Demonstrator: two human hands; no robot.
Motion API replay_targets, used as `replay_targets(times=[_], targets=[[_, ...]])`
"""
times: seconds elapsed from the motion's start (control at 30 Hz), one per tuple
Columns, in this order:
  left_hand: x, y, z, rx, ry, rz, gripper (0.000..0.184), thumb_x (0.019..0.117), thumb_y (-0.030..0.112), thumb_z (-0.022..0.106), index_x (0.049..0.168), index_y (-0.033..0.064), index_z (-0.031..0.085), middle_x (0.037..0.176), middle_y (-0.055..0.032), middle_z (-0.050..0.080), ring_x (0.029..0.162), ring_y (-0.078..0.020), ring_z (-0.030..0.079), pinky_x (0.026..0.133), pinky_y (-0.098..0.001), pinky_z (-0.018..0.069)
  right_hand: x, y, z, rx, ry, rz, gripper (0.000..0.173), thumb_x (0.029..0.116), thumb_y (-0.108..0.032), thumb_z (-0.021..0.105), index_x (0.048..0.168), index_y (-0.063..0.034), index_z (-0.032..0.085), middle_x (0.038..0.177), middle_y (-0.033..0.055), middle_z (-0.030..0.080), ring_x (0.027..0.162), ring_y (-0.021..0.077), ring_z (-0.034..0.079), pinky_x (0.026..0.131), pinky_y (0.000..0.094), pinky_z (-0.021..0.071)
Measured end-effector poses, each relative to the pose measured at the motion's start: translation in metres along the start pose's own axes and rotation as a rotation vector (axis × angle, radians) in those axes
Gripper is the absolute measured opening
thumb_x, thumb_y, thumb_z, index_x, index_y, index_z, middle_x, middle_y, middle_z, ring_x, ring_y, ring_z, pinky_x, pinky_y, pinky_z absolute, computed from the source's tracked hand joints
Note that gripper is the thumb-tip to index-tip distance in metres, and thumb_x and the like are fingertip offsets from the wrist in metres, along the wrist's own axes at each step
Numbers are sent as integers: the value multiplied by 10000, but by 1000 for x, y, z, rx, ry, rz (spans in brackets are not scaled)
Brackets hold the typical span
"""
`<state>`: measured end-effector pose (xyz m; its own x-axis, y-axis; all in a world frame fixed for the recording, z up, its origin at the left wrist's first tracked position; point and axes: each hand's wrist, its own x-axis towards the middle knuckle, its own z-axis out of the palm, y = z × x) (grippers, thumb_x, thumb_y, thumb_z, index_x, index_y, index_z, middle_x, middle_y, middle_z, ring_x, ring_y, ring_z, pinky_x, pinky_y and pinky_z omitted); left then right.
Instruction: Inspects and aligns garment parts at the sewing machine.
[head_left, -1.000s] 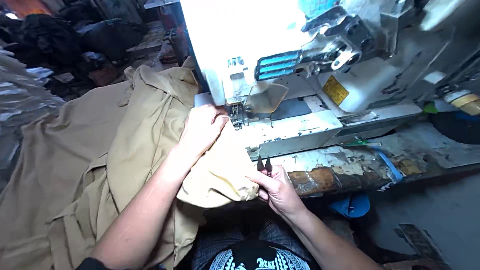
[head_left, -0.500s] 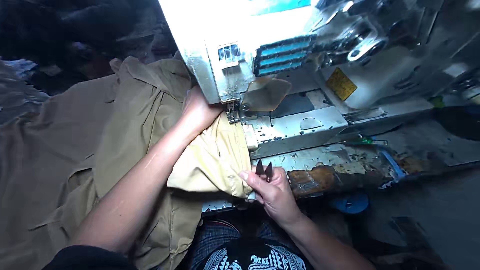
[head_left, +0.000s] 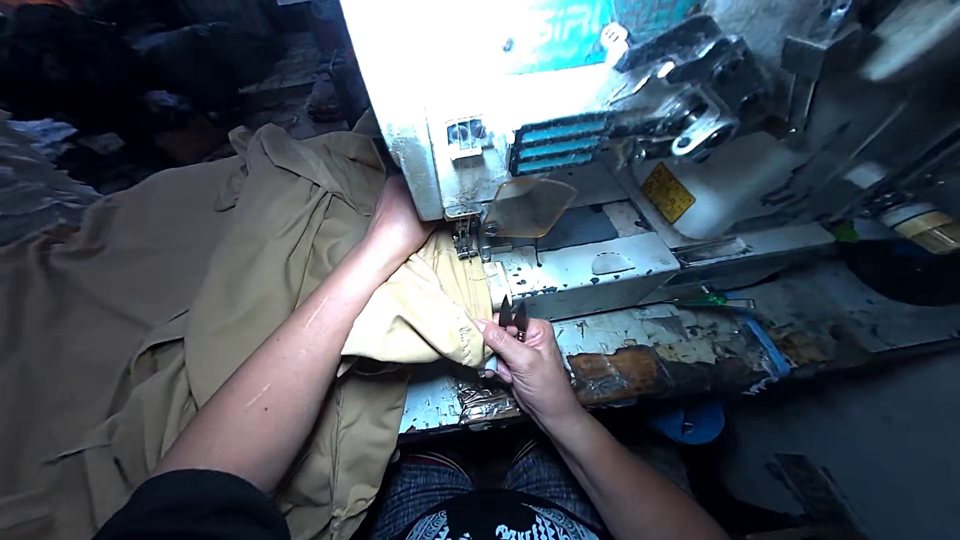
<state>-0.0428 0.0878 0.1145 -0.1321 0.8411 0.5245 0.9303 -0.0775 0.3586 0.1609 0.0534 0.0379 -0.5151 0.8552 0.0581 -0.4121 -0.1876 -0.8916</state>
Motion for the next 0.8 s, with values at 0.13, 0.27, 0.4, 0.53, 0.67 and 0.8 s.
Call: replay_targets(times=[0.13,0.27,0.4,0.53,0.67,0.8], targets=[[1,3,-3,-20,1,31,276,946,140,666,1099,-90,676,1058,-257,706,1050,-345,691,948,-513,504,-1,-1,2,-10,9,0,288,927,18,585,669,-108,604,536,-66,563,418,-27,485,420,134,430],[3,0,0,-30,-12,22,275,952,136,662,1109,-88,681,1064,-268,709,1064,-383,690,954,-558,499,-1,-2,1,-40,22,-19,284,935,39,584,683,-90,602,539,-61,558,417,-21,474,421,132,421],[-3,19,-23,83,-216,-165,357,966,243,675,1167,-52,673,1152,-269,691,1164,-422,646,1009,-625,463,-13,-3,-6,-189,-42,-2,237,962,-41,597,733,-96,625,572,-79,560,449,-25,479,441,138,412],[-56,53,-35,165,-244,-252,394,1025,322,613,1191,-33,654,1179,-256,644,1090,-458,639,866,-675,496,-22,4,-12,-272,-50,-21,178,955,-88,624,784,-88,670,586,-91,561,447,-38,445,432,137,376],[-75,48,-17,247,-32,-128,183,1002,136,586,1053,-17,673,1026,-205,655,915,-399,682,692,-572,544,-23,6,-8,-215,-37,-27,201,950,-54,607,766,-100,673,588,-83,604,451,-44,486,430,126,402],[-71,45,-13,236,-16,-126,174,1000,123,569,1024,-15,673,1008,-186,651,925,-370,681,730,-537,551,-25,9,-6,-160,-8,-40,233,934,-59,609,716,-122,661,565,-72,594,438,-37,484,421,126,400]])
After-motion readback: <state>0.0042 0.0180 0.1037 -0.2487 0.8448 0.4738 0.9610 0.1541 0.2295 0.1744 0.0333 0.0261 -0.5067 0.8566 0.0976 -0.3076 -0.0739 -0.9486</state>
